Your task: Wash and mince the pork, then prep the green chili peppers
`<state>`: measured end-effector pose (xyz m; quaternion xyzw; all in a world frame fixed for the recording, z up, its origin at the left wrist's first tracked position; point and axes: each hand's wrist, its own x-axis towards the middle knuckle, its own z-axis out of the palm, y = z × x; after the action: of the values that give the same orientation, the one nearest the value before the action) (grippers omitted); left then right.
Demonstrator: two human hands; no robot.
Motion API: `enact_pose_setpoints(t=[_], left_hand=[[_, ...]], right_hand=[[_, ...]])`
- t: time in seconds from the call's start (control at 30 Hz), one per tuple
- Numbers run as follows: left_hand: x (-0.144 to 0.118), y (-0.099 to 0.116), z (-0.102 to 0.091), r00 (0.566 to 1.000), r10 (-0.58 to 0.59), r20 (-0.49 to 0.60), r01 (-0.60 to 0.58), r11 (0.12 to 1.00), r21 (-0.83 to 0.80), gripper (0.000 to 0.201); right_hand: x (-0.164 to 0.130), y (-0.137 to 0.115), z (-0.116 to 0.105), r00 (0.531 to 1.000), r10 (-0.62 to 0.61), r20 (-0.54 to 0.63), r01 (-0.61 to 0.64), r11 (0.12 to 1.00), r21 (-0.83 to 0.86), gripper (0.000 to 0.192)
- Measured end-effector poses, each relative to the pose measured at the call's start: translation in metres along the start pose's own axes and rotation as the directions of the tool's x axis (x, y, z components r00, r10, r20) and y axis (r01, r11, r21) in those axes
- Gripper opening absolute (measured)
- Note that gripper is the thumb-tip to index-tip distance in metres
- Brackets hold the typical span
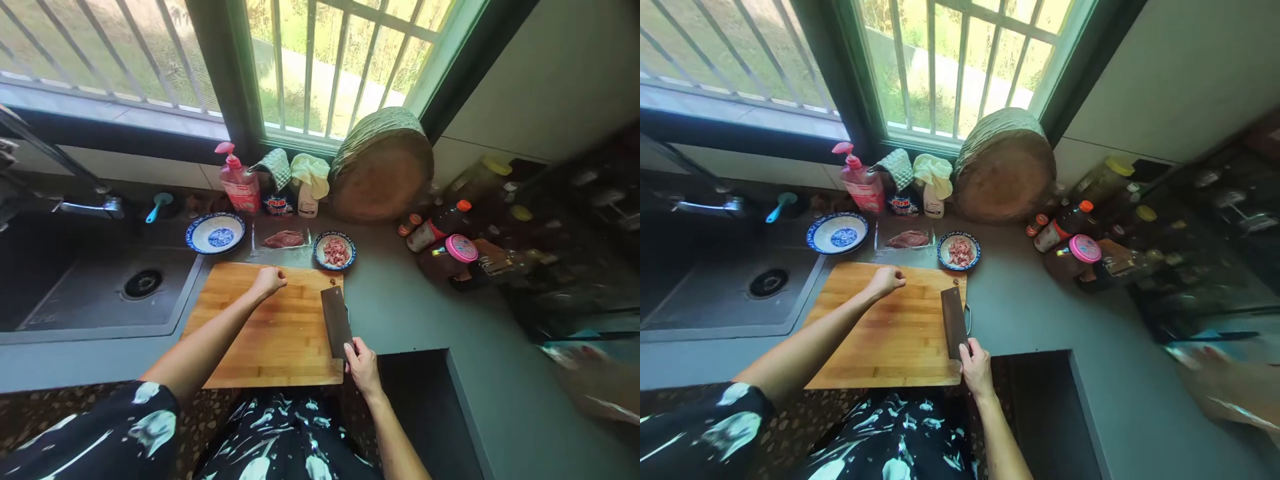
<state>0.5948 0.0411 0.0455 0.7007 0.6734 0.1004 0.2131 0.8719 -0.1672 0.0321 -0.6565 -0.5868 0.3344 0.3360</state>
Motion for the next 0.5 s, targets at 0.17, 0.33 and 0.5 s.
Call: enact_pose_setpoints(t=[0.17, 0.33, 0.5], left_hand=[[0.060, 0.081, -0.003, 0.954, 0.230, -0.189, -0.251, 0.963, -0.094, 0.027], [0.099, 0.130, 0.031, 0.900, 0.412, -0.139, -0.425, 0.902, -0.073, 0.024], [0.113, 0.148, 0.047, 0.833, 0.546, -0.091, -0.550, 0.834, -0.041, 0.033]], right_hand=[[0.001, 0.011, -0.014, 0.996, 0.045, -0.074, -0.043, 0.999, 0.033, 0.033], [-0.002, 0.016, -0.024, 0.990, 0.097, -0.103, -0.091, 0.994, 0.052, 0.035], [-0.005, 0.019, -0.031, 0.984, 0.126, -0.130, -0.120, 0.991, 0.056, 0.032]])
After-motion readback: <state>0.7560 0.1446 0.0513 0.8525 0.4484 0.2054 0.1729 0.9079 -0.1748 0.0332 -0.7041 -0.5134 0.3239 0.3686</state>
